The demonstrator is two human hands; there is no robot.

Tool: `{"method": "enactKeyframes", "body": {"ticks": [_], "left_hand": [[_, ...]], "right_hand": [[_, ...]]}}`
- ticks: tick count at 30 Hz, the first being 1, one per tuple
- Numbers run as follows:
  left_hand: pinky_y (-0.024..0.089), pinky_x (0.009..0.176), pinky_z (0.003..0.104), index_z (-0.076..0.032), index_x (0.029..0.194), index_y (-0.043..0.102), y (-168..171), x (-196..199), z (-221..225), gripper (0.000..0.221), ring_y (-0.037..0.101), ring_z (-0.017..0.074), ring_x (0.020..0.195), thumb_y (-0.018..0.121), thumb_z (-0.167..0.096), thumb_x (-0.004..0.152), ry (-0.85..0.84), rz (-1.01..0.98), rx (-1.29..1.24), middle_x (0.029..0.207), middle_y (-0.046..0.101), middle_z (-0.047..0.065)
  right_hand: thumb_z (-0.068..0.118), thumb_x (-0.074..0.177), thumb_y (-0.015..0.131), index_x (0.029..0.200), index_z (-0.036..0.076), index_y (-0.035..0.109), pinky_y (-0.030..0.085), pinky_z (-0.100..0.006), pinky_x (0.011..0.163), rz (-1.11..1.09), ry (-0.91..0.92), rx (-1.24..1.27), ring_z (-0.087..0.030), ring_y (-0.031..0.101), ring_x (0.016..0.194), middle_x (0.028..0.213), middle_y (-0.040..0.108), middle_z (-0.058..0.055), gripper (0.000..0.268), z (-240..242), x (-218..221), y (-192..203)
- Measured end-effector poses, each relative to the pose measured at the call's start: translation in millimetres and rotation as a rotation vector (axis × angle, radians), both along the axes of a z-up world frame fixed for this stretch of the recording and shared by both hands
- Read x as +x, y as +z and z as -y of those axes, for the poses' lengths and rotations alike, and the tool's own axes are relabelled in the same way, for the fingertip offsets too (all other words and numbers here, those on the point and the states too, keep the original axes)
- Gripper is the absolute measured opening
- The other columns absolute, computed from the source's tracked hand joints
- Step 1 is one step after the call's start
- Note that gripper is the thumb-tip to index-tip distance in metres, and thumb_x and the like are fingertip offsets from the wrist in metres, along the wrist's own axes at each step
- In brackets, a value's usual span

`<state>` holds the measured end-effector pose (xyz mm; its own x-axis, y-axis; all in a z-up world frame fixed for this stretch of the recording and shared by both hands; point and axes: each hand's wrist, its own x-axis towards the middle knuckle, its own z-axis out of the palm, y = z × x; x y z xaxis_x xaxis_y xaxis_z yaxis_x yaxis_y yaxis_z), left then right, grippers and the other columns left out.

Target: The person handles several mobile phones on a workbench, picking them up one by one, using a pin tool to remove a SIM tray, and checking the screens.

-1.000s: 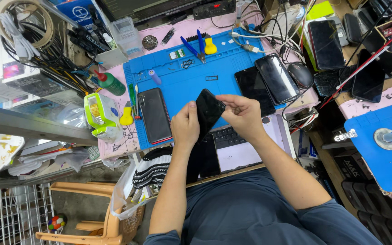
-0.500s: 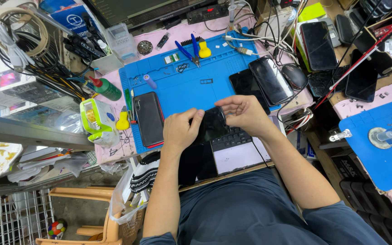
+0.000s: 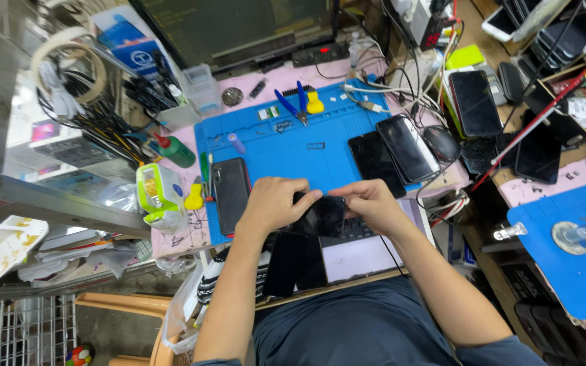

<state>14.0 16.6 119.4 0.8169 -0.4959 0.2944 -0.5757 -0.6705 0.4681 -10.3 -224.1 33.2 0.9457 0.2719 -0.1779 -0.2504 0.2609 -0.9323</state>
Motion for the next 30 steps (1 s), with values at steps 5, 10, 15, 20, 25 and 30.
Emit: {"method": "enactKeyframes", "body": {"ticks": [5, 10, 15, 20, 25, 30], "left_hand": [[0.054, 0.080, 0.045, -0.010, 0.123, 0.061, -20, -9, -6, 0.039, 0.066, 0.0303, 0.096, 0.070, -0.033, 0.094, 0.566, 0.329, -0.305, 0.113, 0.064, 0.011], [0.053, 0.081, 0.045, -0.022, 0.154, 0.027, -70, 1, 19, 0.066, 0.060, 0.0292, 0.093, 0.056, -0.034, 0.096, 0.521, -0.799, -1.323, 0.121, 0.058, 0.019], [0.038, 0.114, 0.038, -0.004, 0.153, 0.040, -104, 22, 34, 0.051, 0.052, 0.0307, 0.137, 0.048, -0.027, 0.109, 0.577, -0.139, -1.088, 0.149, 0.052, 0.020], [0.041, 0.113, 0.036, -0.002, 0.149, 0.048, -110, 24, 30, 0.046, 0.057, 0.0277, 0.133, 0.046, -0.027, 0.110, 0.597, -0.084, -1.035, 0.144, 0.059, 0.019], [0.044, 0.110, 0.034, -0.001, 0.148, 0.049, -113, 24, 22, 0.042, 0.058, 0.0241, 0.126, 0.044, -0.022, 0.111, 0.462, -0.175, -1.232, 0.139, 0.061, 0.017], [0.044, 0.111, 0.033, 0.000, 0.147, 0.050, -110, 20, 19, 0.040, 0.059, 0.0226, 0.126, 0.044, -0.020, 0.112, 0.408, -0.174, -1.231, 0.139, 0.062, 0.016]], "right_hand": [[-0.008, 0.091, 0.053, 0.112, -0.009, 0.070, 0.063, -0.030, 0.077, 0.058, -0.260, 0.184, -0.012, 0.071, 0.076, 0.087, 0.073, -0.006, 0.027, 0, -5, -20], [-0.011, 0.090, 0.063, 0.123, -0.006, 0.072, 0.048, -0.017, 0.068, 0.371, -0.454, -0.104, -0.003, 0.059, 0.072, 0.084, 0.069, 0.001, 0.035, -29, -14, -42], [-0.011, 0.087, 0.066, 0.124, -0.002, 0.072, 0.044, -0.014, 0.062, 0.433, -0.429, -0.279, 0.002, 0.054, 0.070, 0.082, 0.064, 0.007, 0.039, -69, -32, -49], [-0.011, 0.089, 0.066, 0.124, -0.002, 0.073, 0.045, -0.015, 0.061, 0.368, -0.417, -0.369, 0.001, 0.055, 0.070, 0.086, 0.068, 0.003, 0.037, -77, -41, -41], [-0.012, 0.086, 0.065, 0.127, -0.005, 0.066, 0.051, -0.015, 0.071, 0.238, -0.323, -0.316, 0.000, 0.062, 0.082, 0.105, 0.074, -0.002, 0.042, -82, -49, -19], [-0.014, 0.086, 0.063, 0.134, -0.008, 0.063, 0.051, -0.017, 0.076, 0.219, -0.281, -0.269, -0.004, 0.064, 0.090, 0.114, 0.073, -0.008, 0.047, -82, -49, -11]]}}
